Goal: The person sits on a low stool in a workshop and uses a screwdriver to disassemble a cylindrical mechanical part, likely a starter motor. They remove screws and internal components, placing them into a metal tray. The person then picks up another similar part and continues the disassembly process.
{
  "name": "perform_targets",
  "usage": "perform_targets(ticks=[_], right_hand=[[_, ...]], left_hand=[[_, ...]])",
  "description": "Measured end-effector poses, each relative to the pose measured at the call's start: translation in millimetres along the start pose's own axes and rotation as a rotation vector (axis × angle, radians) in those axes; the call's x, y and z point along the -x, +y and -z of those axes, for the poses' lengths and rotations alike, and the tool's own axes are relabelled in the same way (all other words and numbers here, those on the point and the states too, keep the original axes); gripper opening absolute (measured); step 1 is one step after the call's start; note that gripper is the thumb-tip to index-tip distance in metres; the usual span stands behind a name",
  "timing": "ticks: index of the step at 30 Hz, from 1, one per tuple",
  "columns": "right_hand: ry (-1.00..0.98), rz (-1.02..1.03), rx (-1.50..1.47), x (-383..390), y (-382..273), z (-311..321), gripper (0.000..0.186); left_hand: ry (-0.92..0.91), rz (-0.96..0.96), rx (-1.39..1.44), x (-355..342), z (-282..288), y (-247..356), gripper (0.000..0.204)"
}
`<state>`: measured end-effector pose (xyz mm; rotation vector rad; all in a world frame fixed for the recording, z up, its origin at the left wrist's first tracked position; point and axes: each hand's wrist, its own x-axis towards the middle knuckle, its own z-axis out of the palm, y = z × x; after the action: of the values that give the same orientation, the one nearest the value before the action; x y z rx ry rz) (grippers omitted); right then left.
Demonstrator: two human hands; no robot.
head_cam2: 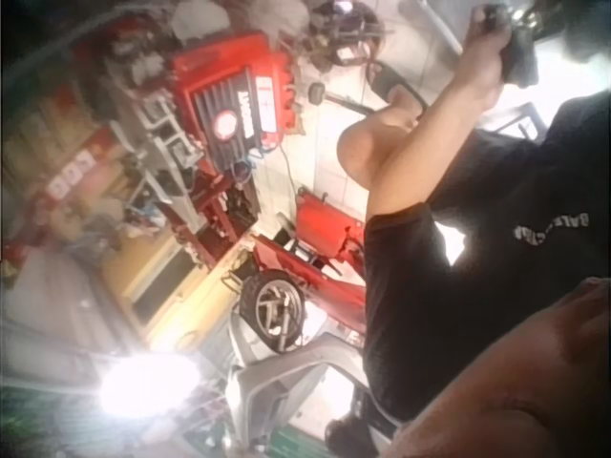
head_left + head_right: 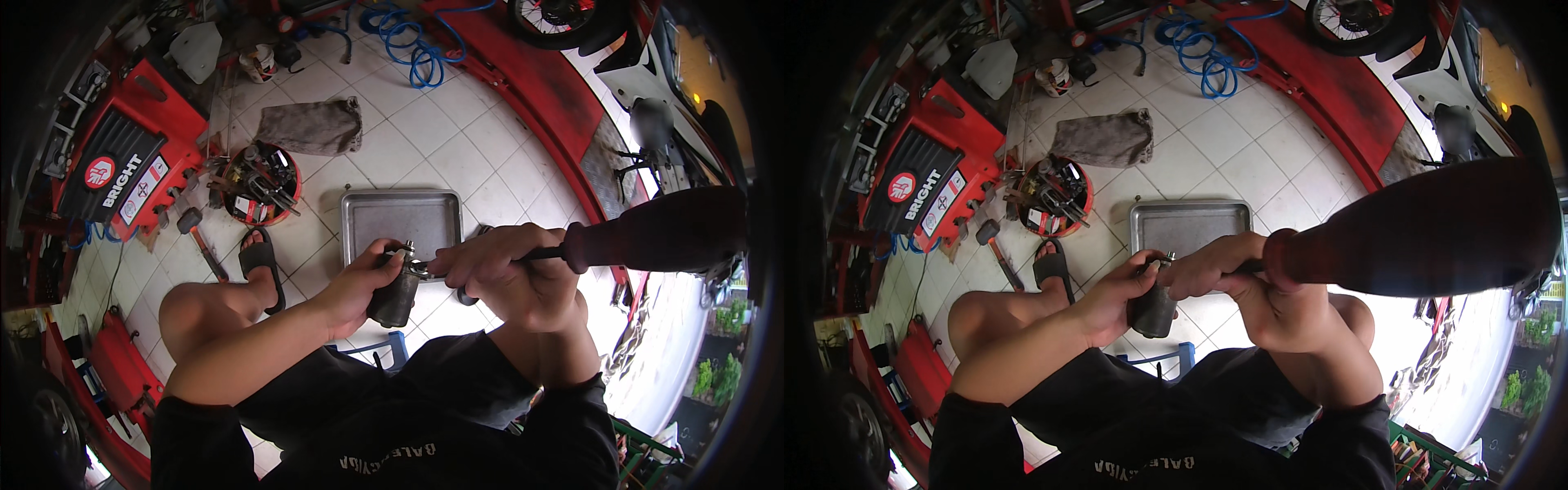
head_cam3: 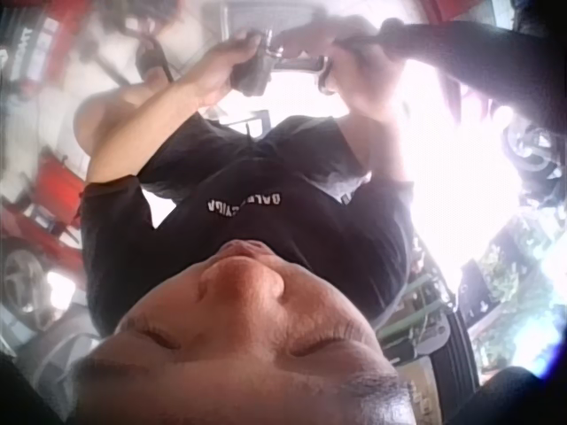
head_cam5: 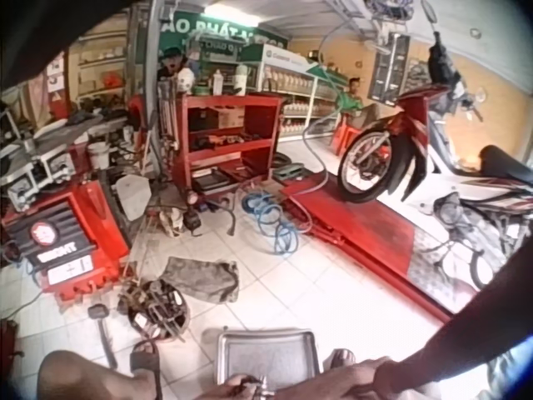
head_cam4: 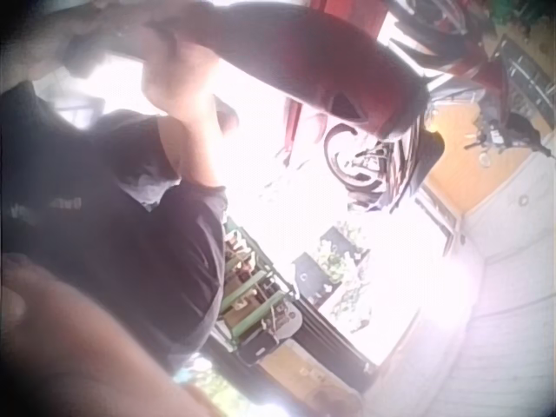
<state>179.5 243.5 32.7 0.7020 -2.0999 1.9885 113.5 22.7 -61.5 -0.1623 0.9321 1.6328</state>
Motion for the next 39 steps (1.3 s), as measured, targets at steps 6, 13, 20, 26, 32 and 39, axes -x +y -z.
perform_targets(ticks=[6, 13, 20, 26, 32, 39], right_hand=[[0.178, -0.036, 0.037, 6.1, 3.8, -18.0, 0.016], [0.105, 0.054, 0.160, 1.6, 0.5, -13.9, 0.010], [-0.123, -0.200, 0.233, -10.8, -26.5, 0.4, 0.010], [-0.173, -0.100, 0.051, -2.5, -5.0, 8.6, 0.010], [-0.147, -0.047, 0.309, -2.8, -8.6, 2.5, 0.011], [-0.036, 0.103, 0.293, -3.3, -2.8, -8.8, 0.013]], left_hand=[[0.046, -0.021, 0.010, -0.6, 7.8, -10.3, 0.041], [0.080, -0.079, -0.032, 5.1, 0.7, 2.5, 0.041], [-0.026, -0.060, -0.185, 0.6, 4.6, -3.3, 0.040], [0.032, 0.013, -0.159, 1.4, -2.3, -9.1, 0.041], [0.070, -0.069, -0.220, 2.3, 0.3, -9.6, 0.039], [0.085, -0.053, -0.136, 7.1, -2.7, 0.2, 0.040]])
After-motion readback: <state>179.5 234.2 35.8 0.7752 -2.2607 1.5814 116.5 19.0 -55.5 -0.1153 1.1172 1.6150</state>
